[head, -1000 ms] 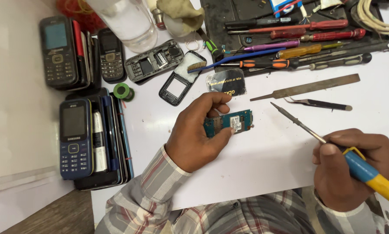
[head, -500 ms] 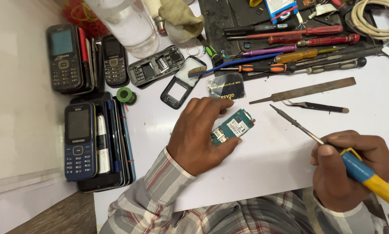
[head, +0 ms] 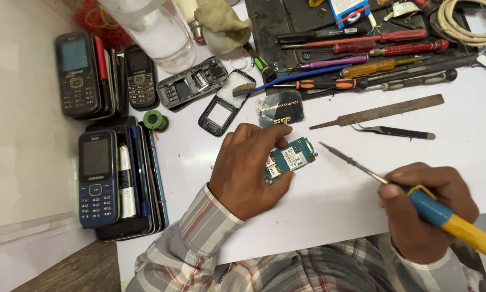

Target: The person repairs a mobile phone motherboard at a workbench. They hold the teal circuit board with one hand while using a soldering iron on its connectors, periodically scraping the board with a metal file, picking at components with tweezers, and turning the board over to work on different sides.

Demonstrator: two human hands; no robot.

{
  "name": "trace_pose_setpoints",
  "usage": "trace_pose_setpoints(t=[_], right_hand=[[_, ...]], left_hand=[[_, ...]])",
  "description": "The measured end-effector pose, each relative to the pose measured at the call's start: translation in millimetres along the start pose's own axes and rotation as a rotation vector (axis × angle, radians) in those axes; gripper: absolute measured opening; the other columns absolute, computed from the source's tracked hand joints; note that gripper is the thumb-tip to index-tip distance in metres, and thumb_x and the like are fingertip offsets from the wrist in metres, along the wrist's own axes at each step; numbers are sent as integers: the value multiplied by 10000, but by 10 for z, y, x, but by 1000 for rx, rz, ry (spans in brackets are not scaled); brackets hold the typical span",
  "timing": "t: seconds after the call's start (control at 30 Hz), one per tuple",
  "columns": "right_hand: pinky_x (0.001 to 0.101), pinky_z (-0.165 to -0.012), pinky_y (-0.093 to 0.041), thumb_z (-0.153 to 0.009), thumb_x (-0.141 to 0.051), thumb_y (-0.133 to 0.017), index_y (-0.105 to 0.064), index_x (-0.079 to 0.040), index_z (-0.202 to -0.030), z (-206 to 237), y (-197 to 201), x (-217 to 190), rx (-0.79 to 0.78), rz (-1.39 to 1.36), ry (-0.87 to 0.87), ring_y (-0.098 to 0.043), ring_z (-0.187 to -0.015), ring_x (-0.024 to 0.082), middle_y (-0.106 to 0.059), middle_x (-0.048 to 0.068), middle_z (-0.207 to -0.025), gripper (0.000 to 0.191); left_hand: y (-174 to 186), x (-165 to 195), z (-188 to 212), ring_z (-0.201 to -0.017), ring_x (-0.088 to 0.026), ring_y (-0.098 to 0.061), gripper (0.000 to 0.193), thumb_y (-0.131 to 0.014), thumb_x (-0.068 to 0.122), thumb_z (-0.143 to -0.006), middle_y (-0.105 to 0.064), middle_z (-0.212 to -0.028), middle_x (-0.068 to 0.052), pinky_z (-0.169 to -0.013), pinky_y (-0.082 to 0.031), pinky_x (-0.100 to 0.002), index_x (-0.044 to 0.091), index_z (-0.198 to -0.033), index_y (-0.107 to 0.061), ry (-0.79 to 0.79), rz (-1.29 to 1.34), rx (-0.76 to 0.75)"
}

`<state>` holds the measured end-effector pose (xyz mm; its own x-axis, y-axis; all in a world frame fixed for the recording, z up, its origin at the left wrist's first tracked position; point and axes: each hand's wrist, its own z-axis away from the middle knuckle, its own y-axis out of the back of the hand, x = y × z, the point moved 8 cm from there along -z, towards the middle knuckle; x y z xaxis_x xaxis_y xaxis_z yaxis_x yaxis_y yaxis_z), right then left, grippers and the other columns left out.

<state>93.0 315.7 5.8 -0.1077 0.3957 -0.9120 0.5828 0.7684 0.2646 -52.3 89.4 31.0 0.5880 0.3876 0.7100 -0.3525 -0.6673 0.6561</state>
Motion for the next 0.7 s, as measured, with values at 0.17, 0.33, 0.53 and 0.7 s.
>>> trace_pose_setpoints(t=[0.17, 0.33, 0.53, 0.7], right_hand=[[223, -670, -519, -928, -14, -726, -580, -19, -1087, 4, -110, -78, -171, 126, -19, -670, -770, 109, -715, 137, -934, 216], [228, -675, -514, -886, -27, -756, -603, -30, -1057, -33, -163, -93, -199, 149, 8, -671, -726, 86, -730, 116, -954, 229], [217, -628, -535, -857, -41, -769, -607, -43, -1045, -70, -213, -121, -228, 176, 59, -702, -725, 87, -740, 90, -916, 248], [222, -637, -535, -856, -42, -779, -610, -47, -1055, -73, -236, -142, -234, 175, 50, -696, -725, 94, -740, 92, -909, 262]], left_hand=[[-12, 21, -5, -1066, -262, -599, 646, -822, 173, -737, -712, -1089, -39, -951, -420, -411, 74, -1329, -583, -17, 1, -8], [-33, 20, -7, -1058, -259, -598, 657, -842, 201, -740, -718, -1088, -34, -922, -418, -407, 67, -1328, -579, -17, 0, -22], [-42, 2, -20, -1048, -252, -601, 631, -844, 182, -748, -722, -1087, -24, -905, -421, -402, 72, -1316, -591, 4, -19, -14], [-40, 7, -25, -1055, -250, -603, 634, -842, 182, -746, -726, -1092, -19, -917, -423, -400, 71, -1318, -591, -2, -22, -9]])
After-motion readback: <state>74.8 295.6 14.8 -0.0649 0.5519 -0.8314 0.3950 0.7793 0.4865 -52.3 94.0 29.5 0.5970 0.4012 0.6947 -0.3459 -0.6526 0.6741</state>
